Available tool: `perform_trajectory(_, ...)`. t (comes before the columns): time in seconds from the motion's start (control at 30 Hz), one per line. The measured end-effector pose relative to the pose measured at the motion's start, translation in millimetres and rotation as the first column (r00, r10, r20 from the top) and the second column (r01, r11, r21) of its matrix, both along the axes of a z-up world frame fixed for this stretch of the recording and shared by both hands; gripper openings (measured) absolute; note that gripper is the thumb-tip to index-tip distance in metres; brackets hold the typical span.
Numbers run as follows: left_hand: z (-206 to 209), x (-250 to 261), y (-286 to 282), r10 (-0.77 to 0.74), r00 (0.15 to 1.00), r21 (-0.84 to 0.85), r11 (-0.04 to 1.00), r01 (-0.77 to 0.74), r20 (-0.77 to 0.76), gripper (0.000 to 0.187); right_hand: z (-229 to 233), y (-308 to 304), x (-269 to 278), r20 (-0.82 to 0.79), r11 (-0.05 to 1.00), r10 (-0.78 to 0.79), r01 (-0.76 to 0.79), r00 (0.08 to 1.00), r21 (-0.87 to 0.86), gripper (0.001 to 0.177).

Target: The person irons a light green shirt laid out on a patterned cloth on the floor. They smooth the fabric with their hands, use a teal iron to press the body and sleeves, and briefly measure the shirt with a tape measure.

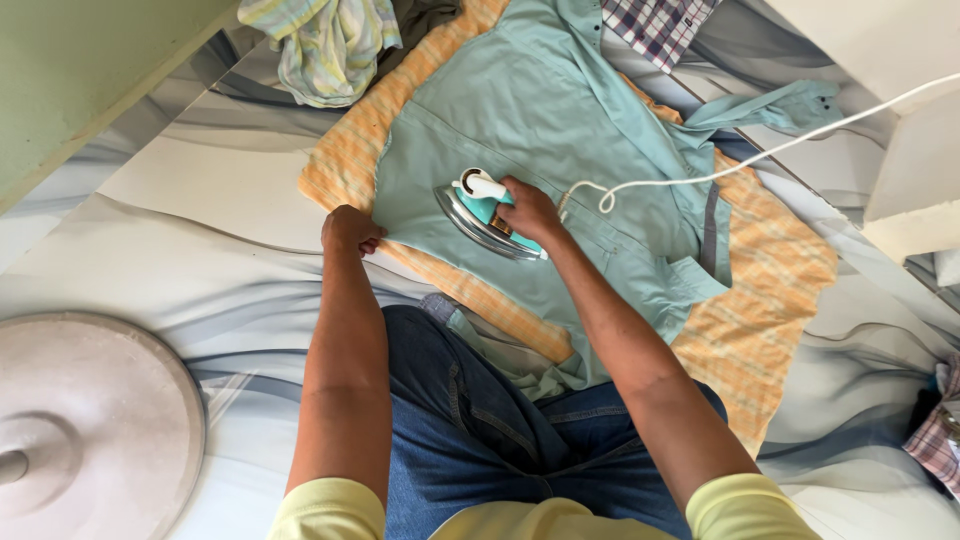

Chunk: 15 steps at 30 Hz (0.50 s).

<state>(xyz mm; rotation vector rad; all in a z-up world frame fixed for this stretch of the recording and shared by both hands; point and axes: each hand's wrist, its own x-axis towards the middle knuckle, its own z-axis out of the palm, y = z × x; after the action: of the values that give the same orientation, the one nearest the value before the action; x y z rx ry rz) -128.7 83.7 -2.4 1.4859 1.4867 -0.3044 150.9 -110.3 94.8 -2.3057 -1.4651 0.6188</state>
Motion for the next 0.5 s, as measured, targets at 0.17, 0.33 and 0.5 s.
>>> perform_trajectory(0.17, -75.9, 2.2, 30.1, 0.018, 0.998, -0.279, 0.960, 0.001, 0.067, 0.035, -5.3, 36.0, -19.1, -0.008, 0.995, -0.029, 0.029, 1.000, 0.096, 0.041)
perform_trajectory(0.33, -79.8, -5.0, 26.0, 0.112, 0.983, -0.229, 0.970, -0.076, 0.146, 0.028, -9.4, 74.4, -38.5, -0.010, 0.988, -0.013, 0.014, 1.000, 0.153, 0.038)
perform_trajectory(0.5, -47.9, -11.5, 15.7, 0.213, 0.952, -0.259, 0.953, -0.154, 0.218, 0.020, -12.4, 99.0, -50.7, 0.016, 0.976, -0.004, 0.001, 1.000, 0.216, 0.039)
